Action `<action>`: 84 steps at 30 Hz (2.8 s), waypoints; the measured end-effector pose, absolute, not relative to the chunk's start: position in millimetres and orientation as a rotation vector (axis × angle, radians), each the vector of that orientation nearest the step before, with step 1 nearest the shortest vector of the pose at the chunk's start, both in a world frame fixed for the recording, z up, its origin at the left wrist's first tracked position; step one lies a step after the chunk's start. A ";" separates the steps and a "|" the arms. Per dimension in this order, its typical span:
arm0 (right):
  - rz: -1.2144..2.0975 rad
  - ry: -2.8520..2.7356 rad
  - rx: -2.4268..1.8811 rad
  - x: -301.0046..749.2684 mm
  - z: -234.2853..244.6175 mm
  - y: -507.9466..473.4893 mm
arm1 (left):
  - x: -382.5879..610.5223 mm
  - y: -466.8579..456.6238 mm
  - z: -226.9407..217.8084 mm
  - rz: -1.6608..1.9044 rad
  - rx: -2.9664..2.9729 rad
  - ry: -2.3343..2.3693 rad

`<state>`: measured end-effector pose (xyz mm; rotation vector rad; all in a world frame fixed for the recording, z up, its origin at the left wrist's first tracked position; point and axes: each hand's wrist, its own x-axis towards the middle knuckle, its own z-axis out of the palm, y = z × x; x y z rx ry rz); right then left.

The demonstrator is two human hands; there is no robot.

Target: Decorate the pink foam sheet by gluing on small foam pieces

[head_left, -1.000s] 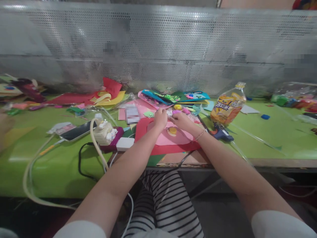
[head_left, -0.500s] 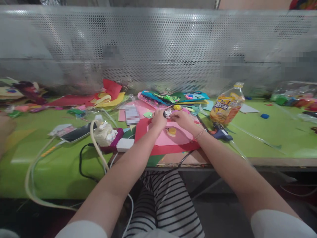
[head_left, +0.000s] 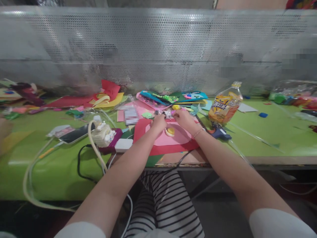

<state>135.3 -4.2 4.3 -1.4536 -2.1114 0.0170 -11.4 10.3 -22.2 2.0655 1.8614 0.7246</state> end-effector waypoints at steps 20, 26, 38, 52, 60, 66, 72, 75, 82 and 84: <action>0.127 -1.916 -1.493 145.6 -10.7 16.2 | -5.4 16.7 -11.8 1.340 1.682 1.601; 0.194 -1.810 -1.403 143.4 -12.9 18.5 | -7.1 18.5 -15.3 1.334 1.708 1.638; 0.161 -1.935 -1.386 142.6 -4.4 10.7 | -8.1 24.5 -21.5 1.337 1.775 1.645; 0.016 -1.968 -1.359 135.1 -1.2 1.7 | -8.6 27.2 -24.4 1.387 1.794 1.568; 0.095 -1.963 -1.319 132.1 -0.1 0.1 | -9.2 23.9 -22.0 1.416 1.768 1.599; 0.113 -2.021 -1.278 131.6 -1.0 -1.9 | -10.9 27.2 -23.0 1.450 1.796 1.436; 0.101 -2.038 -1.257 130.8 1.5 -5.0 | -11.1 25.8 -22.1 1.452 1.790 1.392; 0.100 -2.079 -1.213 130.4 0.3 -4.0 | -10.6 24.7 -21.3 1.438 1.800 1.419; 0.320 -2.012 -1.227 130.8 -4.9 3.2 | -9.8 22.8 -20.2 1.408 1.842 1.431; 0.410 -1.960 -1.239 131.3 -3.3 3.5 | -9.2 22.5 -20.5 1.422 1.865 1.384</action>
